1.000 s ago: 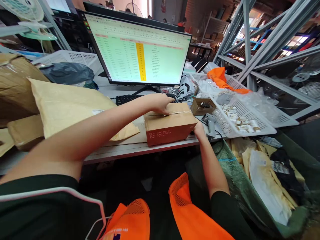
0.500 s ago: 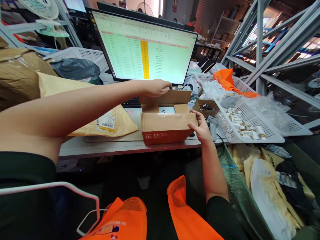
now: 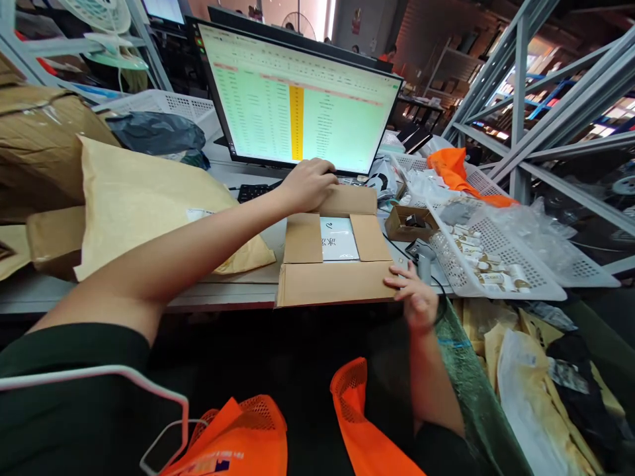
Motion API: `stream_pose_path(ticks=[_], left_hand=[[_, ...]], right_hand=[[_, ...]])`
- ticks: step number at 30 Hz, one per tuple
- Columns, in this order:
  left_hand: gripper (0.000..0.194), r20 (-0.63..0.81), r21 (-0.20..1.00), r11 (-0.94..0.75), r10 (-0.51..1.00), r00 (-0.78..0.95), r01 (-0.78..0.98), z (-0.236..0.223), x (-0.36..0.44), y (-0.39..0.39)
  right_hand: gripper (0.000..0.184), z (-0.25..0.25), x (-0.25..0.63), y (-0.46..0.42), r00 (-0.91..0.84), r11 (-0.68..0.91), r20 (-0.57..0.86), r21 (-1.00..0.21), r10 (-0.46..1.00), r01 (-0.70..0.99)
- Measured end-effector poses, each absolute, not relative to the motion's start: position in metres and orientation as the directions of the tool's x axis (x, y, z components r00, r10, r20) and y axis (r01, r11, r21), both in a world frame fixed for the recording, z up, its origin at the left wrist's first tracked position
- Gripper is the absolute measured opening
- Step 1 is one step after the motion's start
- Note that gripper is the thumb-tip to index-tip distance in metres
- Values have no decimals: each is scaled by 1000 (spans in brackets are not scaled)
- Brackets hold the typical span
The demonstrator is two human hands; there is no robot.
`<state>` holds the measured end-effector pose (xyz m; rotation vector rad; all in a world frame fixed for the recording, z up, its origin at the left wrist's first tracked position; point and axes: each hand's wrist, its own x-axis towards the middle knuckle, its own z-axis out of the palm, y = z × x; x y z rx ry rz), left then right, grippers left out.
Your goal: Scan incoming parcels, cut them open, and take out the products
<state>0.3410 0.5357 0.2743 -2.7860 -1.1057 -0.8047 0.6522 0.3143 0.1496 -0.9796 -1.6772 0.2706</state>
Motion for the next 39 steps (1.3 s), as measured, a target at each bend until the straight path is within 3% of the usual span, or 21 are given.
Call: stream_pose_path(ticks=[1, 3, 6, 9, 11, 13, 16, 18, 20, 22, 24, 26, 29, 32, 35, 39], left_hand=[[34, 529, 103, -831, 511, 677, 547, 277, 338, 518], [31, 493, 98, -927, 361, 792, 362, 274, 330, 482], [37, 380, 240, -923, 375, 845, 302, 259, 320, 442], [46, 422, 296, -896, 435, 796, 333, 246, 313, 429], [54, 566, 238, -902, 431, 703, 360, 245, 307, 429], [60, 734, 171, -901, 387, 559, 399, 249, 298, 429], [69, 819, 190, -880, 387, 424, 436, 260, 272, 424], [74, 752, 290, -836, 500, 430, 466, 269, 249, 421], [75, 603, 367, -727, 661, 447, 581, 278, 229, 419], [63, 374, 331, -583, 803, 464, 742, 286, 220, 421], [53, 115, 196, -480, 877, 466, 855, 295, 227, 424], [51, -53, 44, -447, 892, 449, 894, 303, 250, 427], [57, -104, -84, -501, 864, 493, 861, 315, 304, 428], [79, -236, -26, -636, 753, 614, 771, 320, 349, 427], [97, -304, 18, -656, 715, 629, 754, 315, 365, 431], [82, -344, 137, -537, 762, 549, 832, 309, 362, 441]], right_hand=[[54, 169, 660, 322, -56, 615, 651, -681, 757, 397], [46, 212, 673, 346, -163, 538, 513, -787, 843, 302], [42, 260, 665, 394, -406, 426, 277, -837, 871, 343], [41, 273, 628, 432, -603, 482, 120, -730, 789, 485], [38, 270, 605, 441, -649, 569, 126, -623, 750, 536], [32, 265, 598, 440, -636, 630, 232, -579, 736, 518], [22, 255, 616, 430, -435, 662, 511, -666, 741, 344], [19, 240, 635, 425, -158, 638, 620, -761, 769, 116], [18, 216, 650, 421, 104, 575, 565, -806, 818, -138], [19, 184, 655, 418, 241, 480, 420, -820, 875, -311], [20, 154, 654, 414, 259, 363, 277, -843, 925, -397], [20, 132, 649, 410, 242, 287, 194, -849, 951, -444], [19, 121, 645, 404, 259, 314, 213, -832, 942, -457], [18, 124, 646, 402, 268, 343, 243, -830, 932, -440], [18, 126, 647, 402, 271, 346, 246, -833, 931, -432], [18, 122, 647, 403, 288, 359, 251, -828, 924, -430]])
